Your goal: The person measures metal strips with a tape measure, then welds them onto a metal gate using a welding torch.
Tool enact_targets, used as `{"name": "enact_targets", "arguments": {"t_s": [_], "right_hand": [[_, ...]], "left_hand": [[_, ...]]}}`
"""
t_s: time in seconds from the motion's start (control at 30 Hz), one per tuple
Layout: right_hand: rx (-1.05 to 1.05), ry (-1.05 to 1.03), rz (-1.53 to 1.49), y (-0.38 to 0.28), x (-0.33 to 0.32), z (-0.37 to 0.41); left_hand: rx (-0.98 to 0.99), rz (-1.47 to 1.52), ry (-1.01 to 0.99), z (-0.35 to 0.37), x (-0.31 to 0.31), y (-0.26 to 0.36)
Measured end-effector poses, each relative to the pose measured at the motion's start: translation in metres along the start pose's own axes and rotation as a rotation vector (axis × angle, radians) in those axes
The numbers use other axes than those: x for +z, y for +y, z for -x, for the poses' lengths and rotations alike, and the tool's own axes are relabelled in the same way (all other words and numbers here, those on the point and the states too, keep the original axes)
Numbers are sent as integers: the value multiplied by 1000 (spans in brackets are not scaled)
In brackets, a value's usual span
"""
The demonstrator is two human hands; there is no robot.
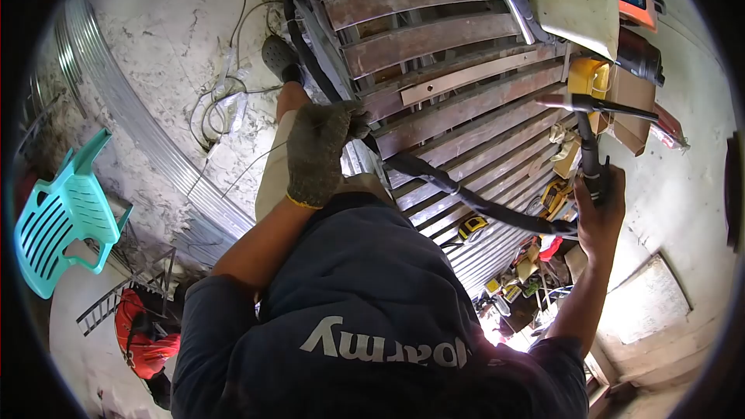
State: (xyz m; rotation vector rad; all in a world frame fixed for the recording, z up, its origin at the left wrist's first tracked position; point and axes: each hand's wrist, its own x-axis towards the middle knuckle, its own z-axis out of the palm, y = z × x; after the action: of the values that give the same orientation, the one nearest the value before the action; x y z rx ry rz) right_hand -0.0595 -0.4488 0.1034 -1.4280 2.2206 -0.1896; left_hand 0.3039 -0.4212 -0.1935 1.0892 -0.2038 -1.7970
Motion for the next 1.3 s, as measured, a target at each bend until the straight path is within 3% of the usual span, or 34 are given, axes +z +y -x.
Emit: {"name": "enact_targets", "arguments": {"t_s": [0.07,0.17,0.23,0.37,0.4,0.9,1.3], "right_hand": [[-143,-77,212,-25,7,-16],[-251,-119,120,-64,41,-33],[-156,-234,192,-78,50,-43],[-182,-289,164,-75,82,-63],[-245,-296,194,-76,87,-67],[-124,-374,155,-65,112,-83],[-152,-368,189,-63,114,-84]], "left_hand": [[20,53,-3,2,1,-5],[13,125,-10,3,4,-1],[20,129,-5,3,4,-1],[22,158,3,2,5,-4],[21,156,2,2,5,-4],[2,157,7,1,3,-4],[0,136,3,0,3,-5]]}}
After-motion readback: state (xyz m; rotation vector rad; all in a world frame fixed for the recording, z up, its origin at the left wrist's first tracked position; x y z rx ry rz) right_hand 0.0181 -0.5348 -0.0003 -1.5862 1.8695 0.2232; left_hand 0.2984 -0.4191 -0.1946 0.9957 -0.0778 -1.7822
